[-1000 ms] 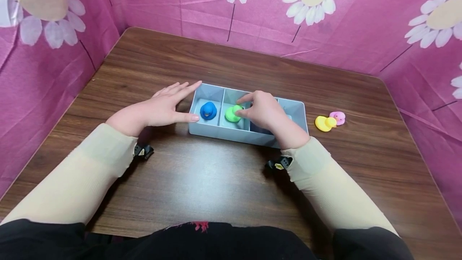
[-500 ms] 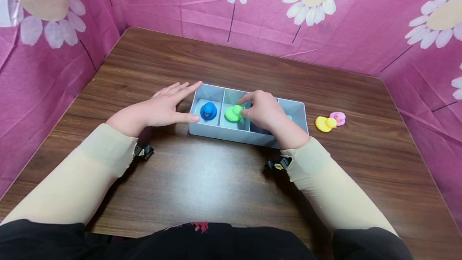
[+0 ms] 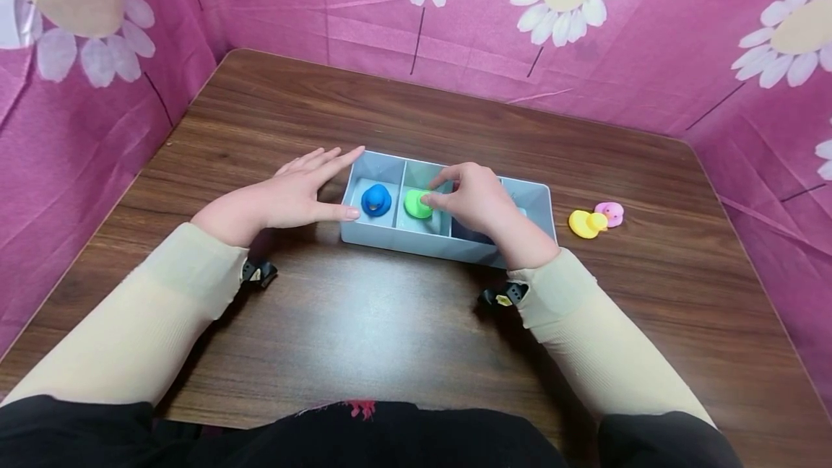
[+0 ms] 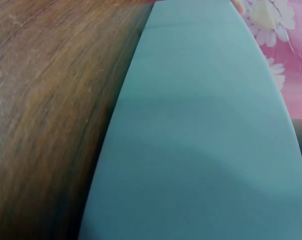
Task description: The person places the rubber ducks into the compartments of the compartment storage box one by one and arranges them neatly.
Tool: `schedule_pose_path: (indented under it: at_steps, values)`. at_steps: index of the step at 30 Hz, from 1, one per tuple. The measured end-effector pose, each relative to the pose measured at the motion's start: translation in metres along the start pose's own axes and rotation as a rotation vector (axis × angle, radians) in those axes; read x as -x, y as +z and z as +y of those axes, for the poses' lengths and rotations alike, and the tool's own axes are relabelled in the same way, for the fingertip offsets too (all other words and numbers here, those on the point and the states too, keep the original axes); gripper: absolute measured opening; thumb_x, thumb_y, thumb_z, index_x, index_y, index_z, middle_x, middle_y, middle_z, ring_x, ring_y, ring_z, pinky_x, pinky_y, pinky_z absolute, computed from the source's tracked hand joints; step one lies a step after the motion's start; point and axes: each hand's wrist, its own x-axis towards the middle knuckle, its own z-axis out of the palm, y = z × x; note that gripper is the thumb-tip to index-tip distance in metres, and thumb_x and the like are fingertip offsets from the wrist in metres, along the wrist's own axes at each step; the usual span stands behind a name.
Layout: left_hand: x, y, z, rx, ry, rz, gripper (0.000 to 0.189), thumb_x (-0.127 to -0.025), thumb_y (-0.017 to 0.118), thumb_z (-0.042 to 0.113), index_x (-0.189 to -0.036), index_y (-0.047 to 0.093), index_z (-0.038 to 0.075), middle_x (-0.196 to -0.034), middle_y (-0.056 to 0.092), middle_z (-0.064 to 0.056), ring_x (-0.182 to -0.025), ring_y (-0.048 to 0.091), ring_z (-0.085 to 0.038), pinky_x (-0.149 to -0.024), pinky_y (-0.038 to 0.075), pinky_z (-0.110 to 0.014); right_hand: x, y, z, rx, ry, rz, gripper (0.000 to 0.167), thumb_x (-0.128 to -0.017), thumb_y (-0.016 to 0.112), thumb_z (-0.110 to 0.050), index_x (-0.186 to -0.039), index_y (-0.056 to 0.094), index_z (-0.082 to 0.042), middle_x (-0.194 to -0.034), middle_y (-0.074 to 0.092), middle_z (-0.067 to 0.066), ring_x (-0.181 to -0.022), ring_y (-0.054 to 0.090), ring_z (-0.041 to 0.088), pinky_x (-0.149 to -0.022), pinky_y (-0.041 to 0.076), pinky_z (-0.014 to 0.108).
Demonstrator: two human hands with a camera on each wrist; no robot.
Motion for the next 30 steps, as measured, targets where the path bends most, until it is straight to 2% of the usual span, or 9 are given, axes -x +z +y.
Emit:
schedule_pose_path:
  at_steps: [6, 11, 17, 25, 30]
  values:
    - [-0.0004, 0.0005, -0.0007, -0.001, 0.001, 0.0, 0.093, -0.087, 0.058, 0.07, -0.157, 0.002, 0.045, -0.164, 0.008, -0.011, -0.148, 0.001, -0.037, -0.112, 0.002, -0.064, -0.0003, -0.002, 0.0035, -0.051, -0.039, -0.022, 0.027, -0.088, 0.075, -0.02, -0.114, 0.077, -0.019, -0.067, 0.045, 0.004, -0.062, 0.043, 0.021, -0.054, 0.037, 0.032]
    - [-0.0008, 0.0007, -0.0012, -0.002, 0.004, 0.0, 0.093, -0.087, 0.058, 0.07, -0.157, 0.002, 0.045, -0.164, 0.009, -0.011, -0.148, 0.001, -0.037, -0.112, 0.002, -0.064, -0.001, -0.0018, 0.0038, -0.032, -0.035, -0.043, 0.029, -0.088, 0.075, -0.016, -0.116, 0.076, -0.021, -0.071, 0.045, 0.006, -0.062, 0.043, 0.021, -0.054, 0.036, 0.032]
    - [-0.001, 0.0012, -0.002, 0.001, 0.007, 0.0, 0.093, -0.086, 0.057, 0.071, -0.157, 0.002, 0.044, -0.164, 0.009, -0.011, -0.148, 0.001, -0.037, -0.113, 0.002, -0.063, -0.0008, 0.0, 0.0032, -0.02, -0.034, -0.023, 0.025, -0.086, 0.076, -0.018, -0.111, 0.078, -0.02, -0.081, 0.053, 0.007, -0.068, 0.047, 0.023, -0.056, 0.039, 0.034]
    - [-0.0007, 0.0008, -0.0011, 0.003, -0.001, 0.0, 0.094, -0.086, 0.057, 0.071, -0.158, 0.004, 0.043, -0.164, 0.009, -0.01, -0.149, 0.001, -0.036, -0.113, 0.002, -0.063, -0.0002, 0.0022, 0.0017, -0.023, -0.027, 0.002, 0.023, -0.084, 0.08, -0.026, -0.105, 0.079, -0.017, -0.095, 0.061, 0.007, -0.082, 0.052, 0.025, -0.065, 0.043, 0.037]
    - [-0.0003, 0.0007, -0.0004, 0.001, -0.002, 0.0, 0.093, -0.086, 0.057, 0.071, -0.157, 0.003, 0.045, -0.164, 0.01, -0.01, -0.149, 0.001, -0.036, -0.113, 0.002, -0.062, -0.0005, 0.0042, 0.0021, -0.008, -0.028, 0.018, 0.022, -0.083, 0.082, -0.03, -0.101, 0.079, -0.018, -0.094, 0.059, 0.007, -0.083, 0.051, 0.025, -0.065, 0.042, 0.037]
